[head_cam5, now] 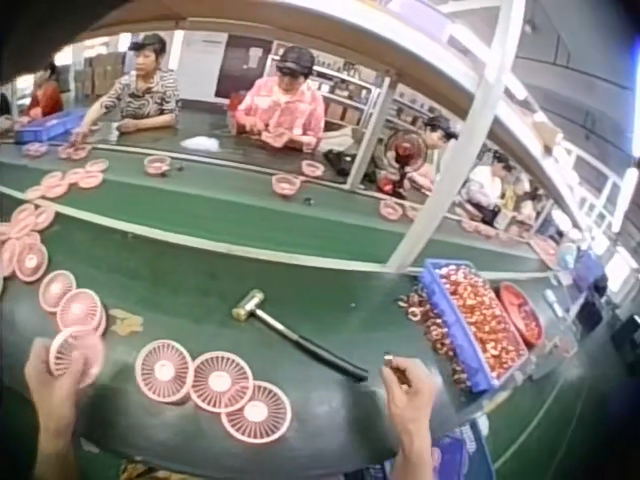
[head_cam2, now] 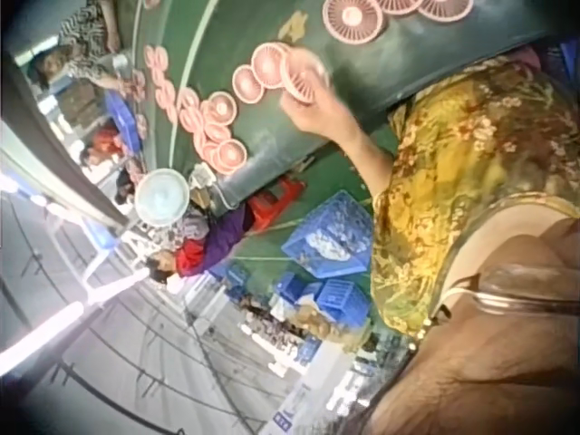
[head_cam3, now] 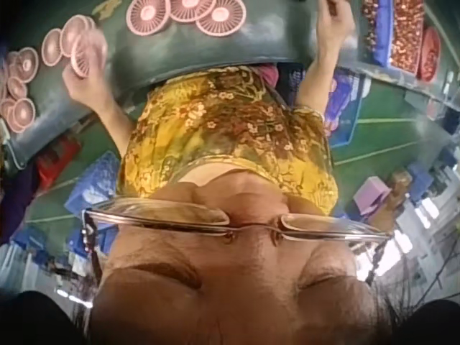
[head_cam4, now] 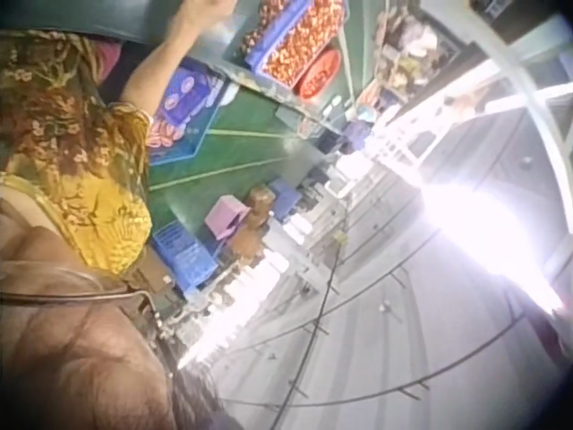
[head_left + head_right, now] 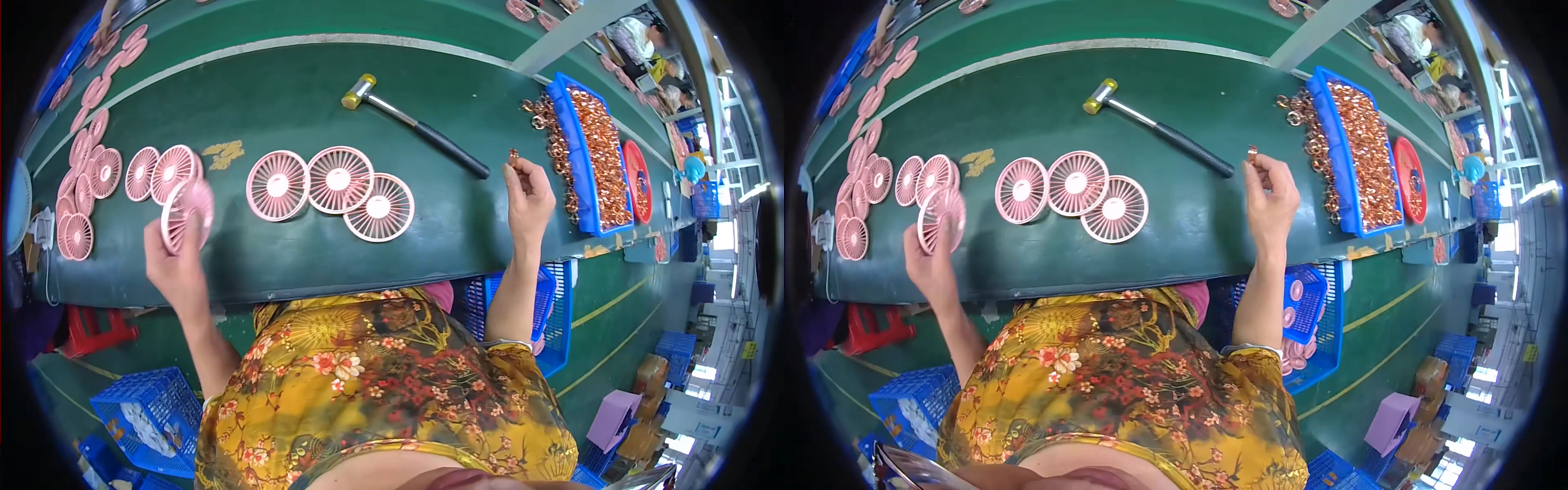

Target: Assemble small motor components into pink plastic fan frames using a hammer.

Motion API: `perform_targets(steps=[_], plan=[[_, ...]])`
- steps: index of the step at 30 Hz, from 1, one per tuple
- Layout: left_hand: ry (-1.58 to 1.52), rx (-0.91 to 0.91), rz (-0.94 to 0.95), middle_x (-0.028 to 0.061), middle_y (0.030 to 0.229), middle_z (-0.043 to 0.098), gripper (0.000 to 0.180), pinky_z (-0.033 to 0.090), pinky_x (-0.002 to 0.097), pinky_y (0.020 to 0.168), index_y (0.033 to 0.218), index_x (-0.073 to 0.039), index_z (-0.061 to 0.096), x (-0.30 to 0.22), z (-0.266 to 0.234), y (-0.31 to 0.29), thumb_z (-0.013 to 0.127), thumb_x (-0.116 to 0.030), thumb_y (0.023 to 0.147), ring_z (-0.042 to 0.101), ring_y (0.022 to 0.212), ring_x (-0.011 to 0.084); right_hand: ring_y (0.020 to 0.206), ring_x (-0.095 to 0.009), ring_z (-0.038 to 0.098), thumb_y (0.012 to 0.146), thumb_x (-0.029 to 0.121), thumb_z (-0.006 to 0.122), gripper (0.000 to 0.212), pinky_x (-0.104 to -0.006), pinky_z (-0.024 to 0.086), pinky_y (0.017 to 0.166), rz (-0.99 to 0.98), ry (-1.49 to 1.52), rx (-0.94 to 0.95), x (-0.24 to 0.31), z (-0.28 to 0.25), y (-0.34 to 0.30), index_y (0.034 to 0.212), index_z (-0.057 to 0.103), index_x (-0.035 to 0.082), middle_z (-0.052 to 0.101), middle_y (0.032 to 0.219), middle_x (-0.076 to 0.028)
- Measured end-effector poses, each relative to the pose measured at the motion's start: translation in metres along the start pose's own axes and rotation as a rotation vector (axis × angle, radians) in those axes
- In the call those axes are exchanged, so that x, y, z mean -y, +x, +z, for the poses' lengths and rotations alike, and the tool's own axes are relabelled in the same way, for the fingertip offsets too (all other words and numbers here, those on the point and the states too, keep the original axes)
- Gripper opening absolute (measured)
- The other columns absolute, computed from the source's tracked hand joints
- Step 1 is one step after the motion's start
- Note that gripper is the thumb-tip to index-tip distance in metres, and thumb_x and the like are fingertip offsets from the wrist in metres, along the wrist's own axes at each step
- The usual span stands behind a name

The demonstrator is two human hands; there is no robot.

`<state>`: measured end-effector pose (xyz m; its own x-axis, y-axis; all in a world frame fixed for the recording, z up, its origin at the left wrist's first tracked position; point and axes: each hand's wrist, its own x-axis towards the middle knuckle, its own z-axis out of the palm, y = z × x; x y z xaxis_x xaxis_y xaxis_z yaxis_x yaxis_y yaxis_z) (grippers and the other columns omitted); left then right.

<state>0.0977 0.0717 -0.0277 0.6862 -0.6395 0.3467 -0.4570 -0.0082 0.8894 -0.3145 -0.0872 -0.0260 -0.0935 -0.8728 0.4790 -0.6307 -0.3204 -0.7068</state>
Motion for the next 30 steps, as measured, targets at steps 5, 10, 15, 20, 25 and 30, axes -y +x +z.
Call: perform_targets(steps=[5, 10, 15, 20, 25, 30], plan=[[-0.268, 0.157, 0.098, 0.0022, 0.095, 0.059, 0.017, 0.046, 0.0217, 0.078, 0.105, -0.001, 0.058, -0.057, 0.055, -0.025, 0.065, -0.004, 0.09, 0.056, 0.086, 0.0081, 0.069, -0.012, 0.059, 0.08, -0.001, 0.069, 0.012, -0.0245, 0.048, 0.063, -0.171, 0.194, 0.123, 0.049, 0.015, -0.022, 0.092, 0.067, 0.0, 0.066, 0.086, -0.008], [-0.522, 0.494, -0.1, 0.0024, 0.092, 0.058, 0.023, 0.044, 0.024, 0.077, 0.104, -0.001, 0.055, -0.066, 0.099, -0.036, 0.054, -0.023, 0.099, 0.052, 0.085, 0.0079, 0.076, -0.024, 0.063, 0.067, 0.002, 0.08, 0.019, -0.032, 0.049, 0.066, -0.416, 0.231, 0.183, 0.09, 0.033, -0.039, 0.083, 0.068, 0.003, 0.066, 0.083, -0.009], [-0.663, 0.68, -0.272, 0.0006, 0.101, 0.058, 0.027, 0.043, 0.0225, 0.083, 0.113, -0.003, 0.056, -0.065, 0.113, -0.047, 0.047, -0.026, 0.102, 0.051, 0.092, 0.0051, 0.072, -0.021, 0.06, 0.063, 0.006, 0.082, 0.021, -0.0329, 0.045, 0.065, -0.561, 0.264, 0.195, 0.11, 0.049, -0.049, 0.076, 0.067, 0.007, 0.065, 0.081, -0.004], [-0.61, 0.67, -0.17, 0.0035, 0.101, 0.058, 0.028, 0.044, 0.0246, 0.084, 0.113, -0.001, 0.053, -0.075, 0.112, -0.051, 0.047, -0.026, 0.102, 0.053, 0.092, 0.0079, 0.071, -0.023, 0.057, 0.068, 0.011, 0.079, 0.018, -0.0342, 0.042, 0.064, -0.637, 0.176, 0.18, 0.121, 0.063, -0.052, 0.073, 0.062, 0.009, 0.061, 0.077, -0.003], [-0.496, 0.633, -0.039, 0.0079, 0.098, 0.057, 0.021, 0.048, 0.0272, 0.078, 0.113, 0.0, 0.046, -0.064, 0.114, -0.055, 0.049, -0.014, 0.099, 0.054, 0.088, 0.0103, 0.072, -0.027, 0.053, 0.077, 0.013, 0.072, 0.014, -0.0383, 0.041, 0.065, -0.55, 0.04, 0.328, 0.121, 0.07, -0.055, 0.077, 0.059, 0.008, 0.057, 0.076, -0.005], [-0.598, 0.702, -0.177, 0.0092, 0.098, 0.055, 0.021, 0.051, 0.0294, 0.074, 0.113, 0.001, 0.041, -0.059, 0.116, -0.064, 0.05, -0.006, 0.095, 0.056, 0.088, 0.0115, 0.074, -0.027, 0.053, 0.078, 0.015, 0.072, 0.016, -0.038, 0.041, 0.066, -0.41, 0.072, 0.311, 0.115, 0.076, -0.063, 0.082, 0.059, 0.007, 0.057, 0.08, -0.007]])
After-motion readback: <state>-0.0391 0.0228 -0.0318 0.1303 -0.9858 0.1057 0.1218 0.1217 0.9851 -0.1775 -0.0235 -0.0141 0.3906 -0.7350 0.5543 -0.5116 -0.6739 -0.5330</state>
